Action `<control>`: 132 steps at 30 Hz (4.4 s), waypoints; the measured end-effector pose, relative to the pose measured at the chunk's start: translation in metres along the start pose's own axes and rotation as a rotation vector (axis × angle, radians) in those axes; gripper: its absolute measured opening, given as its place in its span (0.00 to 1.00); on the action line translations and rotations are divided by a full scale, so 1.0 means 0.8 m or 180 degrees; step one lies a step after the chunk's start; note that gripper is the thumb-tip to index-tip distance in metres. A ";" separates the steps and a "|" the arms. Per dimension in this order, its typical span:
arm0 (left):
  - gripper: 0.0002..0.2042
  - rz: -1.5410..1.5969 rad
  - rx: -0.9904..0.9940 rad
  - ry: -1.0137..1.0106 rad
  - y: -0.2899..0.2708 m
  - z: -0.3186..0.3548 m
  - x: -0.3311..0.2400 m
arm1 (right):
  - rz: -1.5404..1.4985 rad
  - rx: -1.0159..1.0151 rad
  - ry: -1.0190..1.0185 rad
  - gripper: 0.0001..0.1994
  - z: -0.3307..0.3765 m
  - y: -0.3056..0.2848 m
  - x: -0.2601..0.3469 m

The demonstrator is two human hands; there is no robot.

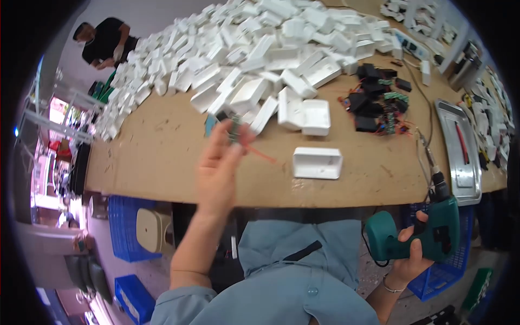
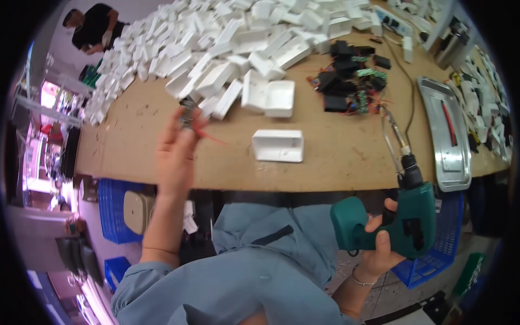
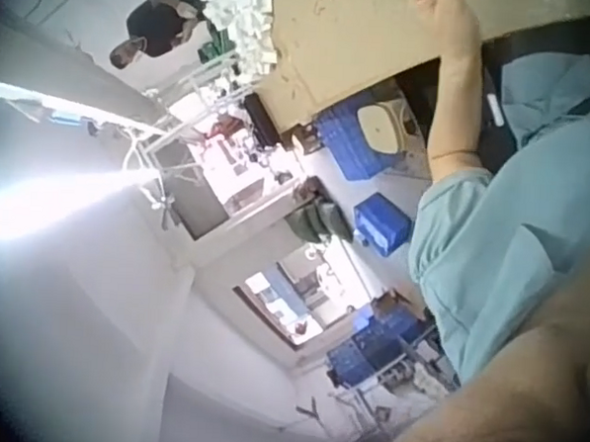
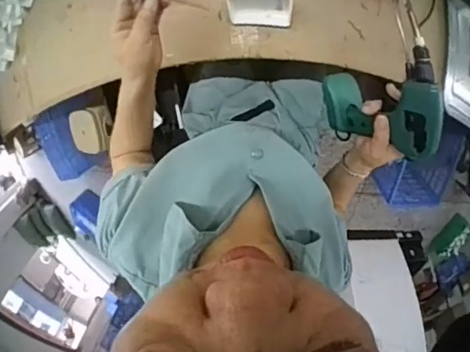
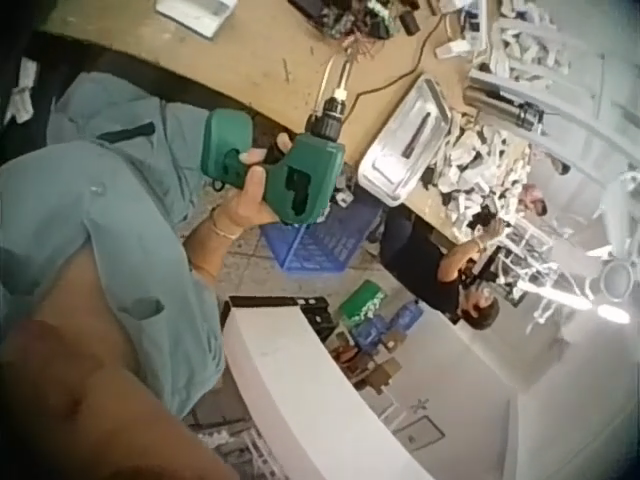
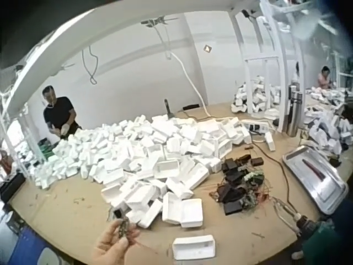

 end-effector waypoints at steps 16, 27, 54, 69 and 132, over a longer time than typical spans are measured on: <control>0.22 -0.1989 0.1484 -0.1755 0.000 0.058 0.055 | -0.0077 -0.0023 0.0362 0.32 0.021 0.052 -0.030; 0.09 -0.4008 0.1500 0.1372 0.065 0.025 0.045 | -0.0525 0.0195 0.0811 0.30 0.022 0.071 -0.056; 0.05 -0.1561 0.1657 0.0865 0.095 0.025 0.033 | 0.1383 0.0020 -0.0959 0.25 -0.074 0.074 -0.042; 0.05 -0.1587 0.1533 0.0941 0.098 0.026 0.037 | 0.1326 -0.0695 -0.0483 0.29 0.011 0.049 -0.067; 0.06 -0.3034 0.1062 0.1871 0.111 0.046 0.033 | 0.1220 -0.0132 -0.0220 0.27 -0.060 0.033 -0.084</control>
Point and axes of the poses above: each hand's wrist, its own z-axis away from the middle knuckle, its own y-axis out of the palm, x = y × z, the point moved 7 cm from there along -z, towards the middle knuckle, and after that the axes turned 15 degrees about -z, right-handed, at the moved point
